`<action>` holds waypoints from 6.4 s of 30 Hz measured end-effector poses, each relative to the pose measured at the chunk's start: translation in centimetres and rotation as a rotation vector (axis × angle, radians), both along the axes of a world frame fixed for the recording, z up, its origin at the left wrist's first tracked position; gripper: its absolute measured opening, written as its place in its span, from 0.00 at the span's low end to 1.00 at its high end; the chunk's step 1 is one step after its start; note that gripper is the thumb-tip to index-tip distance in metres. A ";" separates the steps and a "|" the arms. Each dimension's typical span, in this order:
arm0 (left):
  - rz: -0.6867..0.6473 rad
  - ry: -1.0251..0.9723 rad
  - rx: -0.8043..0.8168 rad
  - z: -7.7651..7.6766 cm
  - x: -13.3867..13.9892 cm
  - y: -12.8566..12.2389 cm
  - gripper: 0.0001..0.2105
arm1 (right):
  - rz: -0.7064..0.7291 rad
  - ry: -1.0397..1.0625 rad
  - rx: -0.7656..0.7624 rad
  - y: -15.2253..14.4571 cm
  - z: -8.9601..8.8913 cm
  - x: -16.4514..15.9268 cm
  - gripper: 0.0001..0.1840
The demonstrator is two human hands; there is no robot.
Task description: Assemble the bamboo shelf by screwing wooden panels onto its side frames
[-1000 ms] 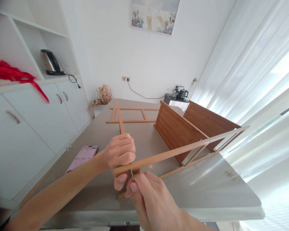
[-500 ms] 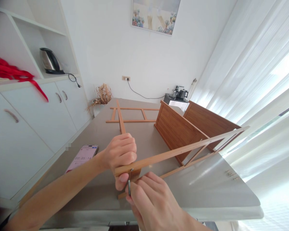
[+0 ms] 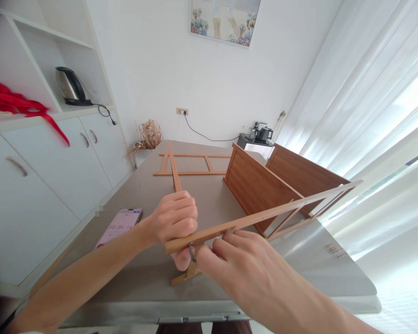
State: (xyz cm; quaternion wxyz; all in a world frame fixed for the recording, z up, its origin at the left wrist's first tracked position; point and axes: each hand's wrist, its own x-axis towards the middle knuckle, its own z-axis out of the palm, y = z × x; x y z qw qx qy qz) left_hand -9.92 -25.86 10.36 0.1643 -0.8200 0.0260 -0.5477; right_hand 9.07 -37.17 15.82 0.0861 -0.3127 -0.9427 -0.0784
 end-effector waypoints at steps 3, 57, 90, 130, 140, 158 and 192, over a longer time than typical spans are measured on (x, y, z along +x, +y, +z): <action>-0.002 0.001 -0.001 -0.1 0.0 0.0 0.14 | -0.023 -0.001 -0.018 0.0 -0.2 0.1 0.13; 0.003 0.002 -0.033 -0.3 0.0 0.0 0.10 | 0.023 -0.151 0.417 -0.2 2.7 -0.9 0.15; 0.016 0.051 0.016 -0.3 -0.3 0.3 0.11 | -0.016 0.567 -0.133 -0.4 -5.5 -2.1 0.11; 0.005 0.003 -0.016 -0.1 0.1 -0.1 0.15 | 0.078 0.089 0.101 1.1 -0.6 0.2 0.14; 0.013 0.003 -0.014 0.1 0.1 -0.2 0.14 | 0.025 0.001 0.257 0.3 0.2 -0.2 0.14; 0.021 -0.008 -0.005 0.0 0.1 -0.2 0.13 | -0.027 -0.014 0.182 -0.1 0.7 -0.3 0.13; 0.010 0.018 0.008 -0.6 -0.1 0.3 0.14 | 0.101 0.522 -0.015 0.9 -5.0 -1.5 0.12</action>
